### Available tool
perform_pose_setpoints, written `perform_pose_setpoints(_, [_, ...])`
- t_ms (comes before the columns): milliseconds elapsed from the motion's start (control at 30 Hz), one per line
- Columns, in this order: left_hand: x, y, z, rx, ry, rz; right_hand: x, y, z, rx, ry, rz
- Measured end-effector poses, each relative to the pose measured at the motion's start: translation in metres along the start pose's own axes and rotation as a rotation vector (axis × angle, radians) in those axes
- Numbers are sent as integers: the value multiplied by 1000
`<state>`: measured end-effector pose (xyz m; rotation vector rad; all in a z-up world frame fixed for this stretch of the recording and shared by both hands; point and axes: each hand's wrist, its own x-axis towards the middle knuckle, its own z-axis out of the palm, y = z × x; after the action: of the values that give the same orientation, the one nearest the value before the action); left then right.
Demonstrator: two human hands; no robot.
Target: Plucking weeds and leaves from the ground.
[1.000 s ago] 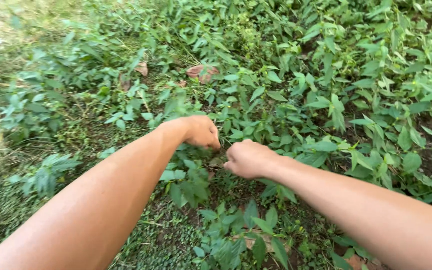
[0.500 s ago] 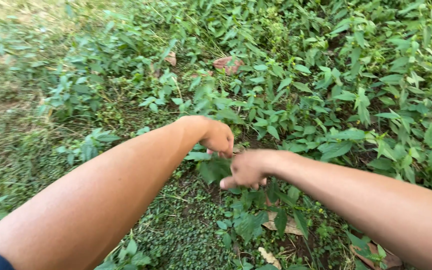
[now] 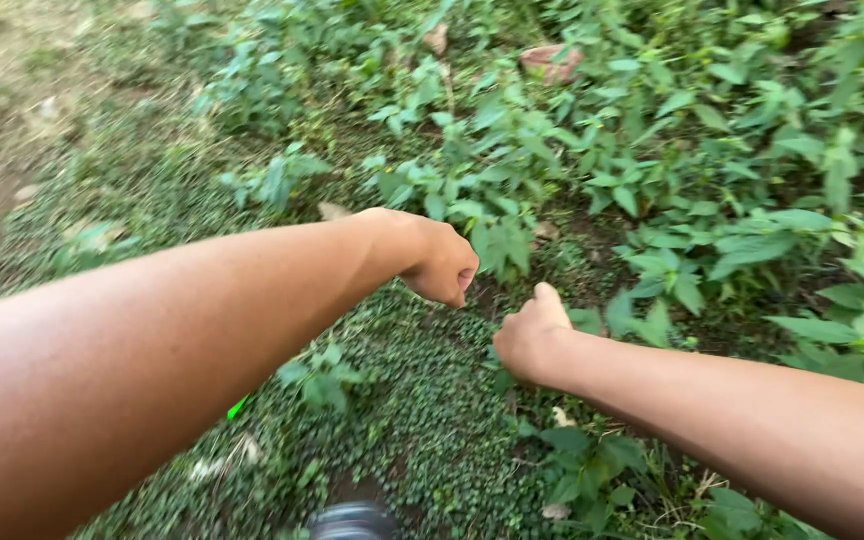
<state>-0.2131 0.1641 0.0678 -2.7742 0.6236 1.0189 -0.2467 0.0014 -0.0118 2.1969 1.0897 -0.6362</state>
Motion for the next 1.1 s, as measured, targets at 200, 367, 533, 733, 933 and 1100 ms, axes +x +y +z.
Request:
perform_pose_setpoints(200, [-15,9,13,144,-14,-53,2,8,6,-195,188,-93])
perform_pose_setpoints(367, [22,19,7,266,-165,-49,6,9,4,-198,157,-130])
perform_pose_setpoints(533, [7,31,15,191,-126,-98,4,1,2,-281,103,-151])
perform_pose_setpoints(733, [-20,32,37,203,-93,-65,-1,-12,1,-327,24,-118])
perform_pose_setpoints(933, [-33,20,38,196,-68,31,20,-12,14,-340,39,-129])
perform_pose_setpoints(1100, [-35,-9,31,164,79,28,16,34,-55,160,196,157])
